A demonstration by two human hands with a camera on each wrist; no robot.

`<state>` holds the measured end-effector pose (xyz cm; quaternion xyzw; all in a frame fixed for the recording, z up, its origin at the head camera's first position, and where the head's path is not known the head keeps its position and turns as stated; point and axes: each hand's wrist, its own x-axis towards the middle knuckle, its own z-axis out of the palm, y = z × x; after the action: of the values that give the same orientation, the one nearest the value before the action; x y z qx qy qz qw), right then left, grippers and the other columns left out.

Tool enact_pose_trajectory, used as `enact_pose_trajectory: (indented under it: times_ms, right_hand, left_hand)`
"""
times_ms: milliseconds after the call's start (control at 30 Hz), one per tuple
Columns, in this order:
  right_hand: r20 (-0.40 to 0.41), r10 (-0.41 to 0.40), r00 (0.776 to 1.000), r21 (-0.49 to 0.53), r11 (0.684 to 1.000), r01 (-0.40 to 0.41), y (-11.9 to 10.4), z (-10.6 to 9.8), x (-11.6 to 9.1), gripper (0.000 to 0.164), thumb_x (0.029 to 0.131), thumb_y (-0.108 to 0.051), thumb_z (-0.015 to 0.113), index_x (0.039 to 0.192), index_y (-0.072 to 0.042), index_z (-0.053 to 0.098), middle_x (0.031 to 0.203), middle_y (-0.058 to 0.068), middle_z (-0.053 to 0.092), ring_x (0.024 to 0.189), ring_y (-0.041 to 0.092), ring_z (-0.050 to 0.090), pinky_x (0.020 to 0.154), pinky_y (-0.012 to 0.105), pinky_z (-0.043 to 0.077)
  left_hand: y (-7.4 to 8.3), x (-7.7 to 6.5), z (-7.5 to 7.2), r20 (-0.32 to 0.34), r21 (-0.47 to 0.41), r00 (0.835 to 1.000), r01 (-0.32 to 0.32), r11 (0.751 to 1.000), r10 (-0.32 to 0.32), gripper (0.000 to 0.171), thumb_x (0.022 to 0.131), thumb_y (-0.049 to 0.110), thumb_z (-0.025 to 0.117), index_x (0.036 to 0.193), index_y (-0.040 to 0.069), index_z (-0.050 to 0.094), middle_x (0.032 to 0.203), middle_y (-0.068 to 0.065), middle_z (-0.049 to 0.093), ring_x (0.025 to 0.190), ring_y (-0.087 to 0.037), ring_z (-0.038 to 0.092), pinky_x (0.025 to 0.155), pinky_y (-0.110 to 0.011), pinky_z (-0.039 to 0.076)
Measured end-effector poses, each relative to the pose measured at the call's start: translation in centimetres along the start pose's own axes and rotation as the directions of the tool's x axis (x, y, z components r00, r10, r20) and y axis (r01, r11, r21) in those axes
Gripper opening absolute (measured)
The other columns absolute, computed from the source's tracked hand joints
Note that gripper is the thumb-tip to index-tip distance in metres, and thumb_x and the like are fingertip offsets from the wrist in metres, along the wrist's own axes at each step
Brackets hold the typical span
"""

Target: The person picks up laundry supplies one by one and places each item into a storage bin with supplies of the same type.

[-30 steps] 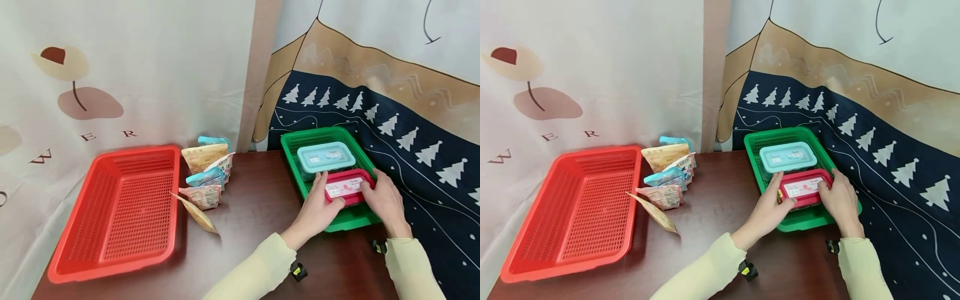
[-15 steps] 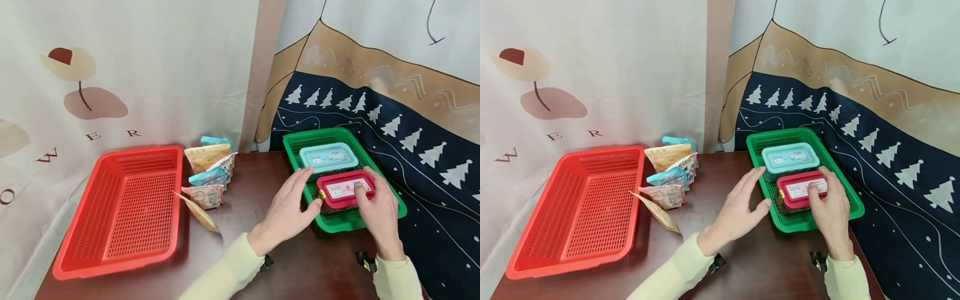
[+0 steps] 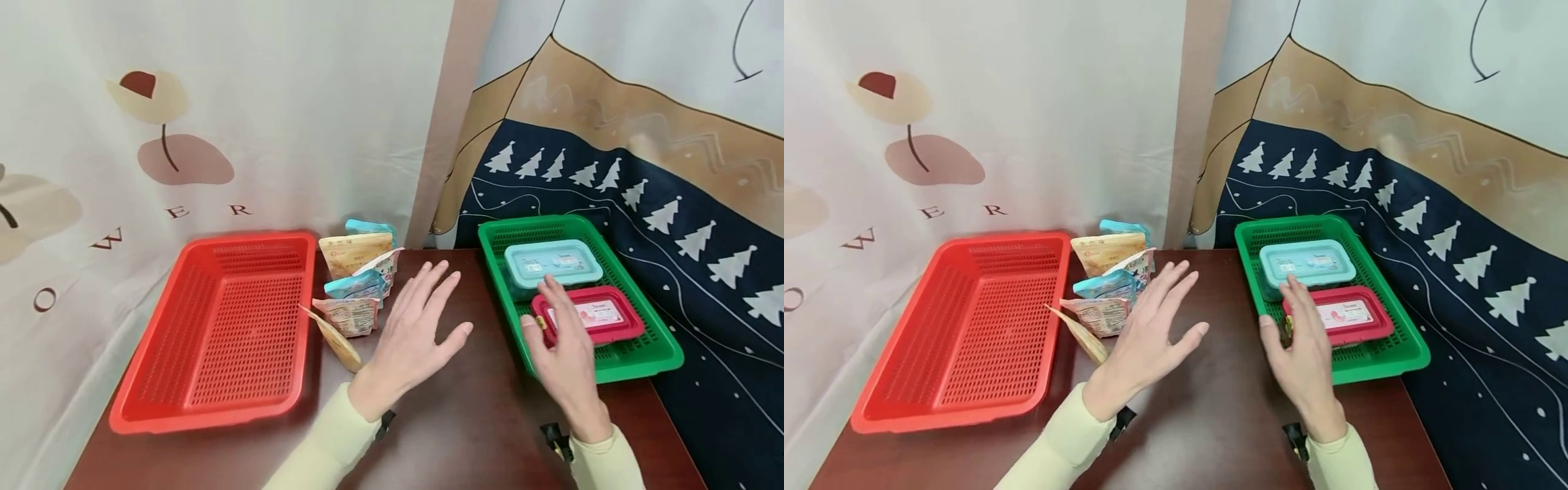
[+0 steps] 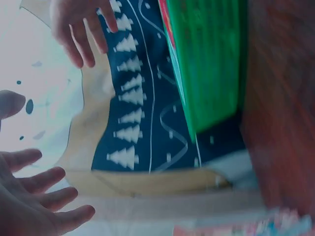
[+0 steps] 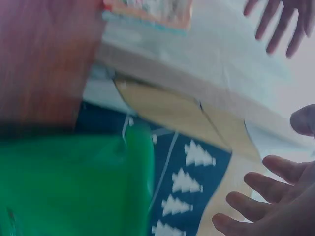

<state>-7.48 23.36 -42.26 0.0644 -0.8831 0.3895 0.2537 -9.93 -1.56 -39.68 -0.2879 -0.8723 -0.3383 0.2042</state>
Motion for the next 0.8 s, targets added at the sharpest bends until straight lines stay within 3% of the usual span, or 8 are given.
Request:
enact_pose_trajectory:
  times_ms: [133, 300, 400, 567, 700, 800]
  right_hand:
    - [0.064, -0.1, 0.993, -0.041, 0.994, 0.102, -0.6, 2.2, -0.9, 0.065, 0.094, -0.018, 0.069, 0.155, -0.007, 0.047, 0.165, 0.008, 0.038, 0.152, 0.037, 0.03, 0.121, 0.061, 0.024]
    - [0.148, -0.167, 0.975, -0.064, 0.982, 0.178, -1.3, 4.6, -1.8, 0.071, 0.093, -0.028, 0.069, 0.156, -0.007, 0.045, 0.166, 0.009, 0.035, 0.154, 0.04, 0.026, 0.123, 0.061, 0.016]
    - [0.198, -0.209, 0.958, -0.063, 0.972, 0.225, -1.9, 5.9, -2.3, 0.073, 0.093, -0.034, 0.068, 0.157, -0.009, 0.044, 0.166, 0.008, 0.035, 0.154, 0.038, 0.025, 0.124, 0.06, 0.014]
    - [0.268, -0.286, 0.92, -0.033, 0.952, 0.305, -2.9, 8.3, -3.2, 0.072, 0.096, -0.043, 0.064, 0.157, -0.01, 0.044, 0.165, 0.006, 0.037, 0.153, 0.037, 0.029, 0.124, 0.058, 0.016]
    - [0.317, -0.337, 0.887, 0.01, 0.936, 0.352, -3.8, 10.4, -3.8, 0.072, 0.1, -0.051, 0.059, 0.157, -0.01, 0.044, 0.164, 0.006, 0.039, 0.15, 0.036, 0.035, 0.118, 0.062, 0.028]
    - [0.349, -0.367, 0.862, 0.048, 0.926, 0.375, -4.5, 11.7, -4.2, 0.074, 0.101, -0.057, 0.055, 0.157, -0.009, 0.044, 0.163, 0.006, 0.04, 0.148, 0.033, 0.04, 0.116, 0.058, 0.035]
  left_hand:
    - [-1.2, -0.9, -1.2, 0.007, 0.146, 1.0, -0.014, 0.989, 0.013, 0.073, 0.095, 0.046, 0.071, 0.156, 0.014, 0.046, 0.167, -0.01, 0.033, 0.157, -0.029, 0.021, 0.123, -0.057, 0.022]
    - [-3.1, -2.4, -2.9, 0.008, 0.234, 0.999, 0.045, 0.971, -0.049, 0.076, 0.095, 0.051, 0.067, 0.157, 0.014, 0.044, 0.17, -0.011, 0.025, 0.158, -0.034, 0.014, 0.121, -0.065, 0.019]
    - [-4.3, -3.2, -3.9, -0.014, 0.224, 0.993, 0.118, 0.968, -0.117, 0.076, 0.096, 0.051, 0.067, 0.158, 0.014, 0.044, 0.17, -0.011, 0.024, 0.157, -0.037, 0.014, 0.121, -0.066, 0.016]
    - [-5.8, -4.4, -5.5, -0.065, 0.158, 0.97, 0.241, 0.958, -0.234, 0.075, 0.097, 0.05, 0.063, 0.158, 0.013, 0.043, 0.171, -0.01, 0.023, 0.158, -0.033, 0.011, 0.124, -0.061, 0.011]
    - [-6.6, -5.2, -6.3, -0.101, 0.137, 0.957, 0.285, 0.949, -0.273, 0.073, 0.098, 0.047, 0.064, 0.156, 0.008, 0.045, 0.17, -0.013, 0.025, 0.158, -0.035, 0.013, 0.124, -0.059, 0.014]
    - [-7.2, -5.9, -6.7, -0.126, 0.128, 0.948, 0.309, 0.942, -0.293, 0.072, 0.097, 0.043, 0.066, 0.155, 0.005, 0.046, 0.169, -0.014, 0.026, 0.157, -0.036, 0.015, 0.124, -0.059, 0.015]
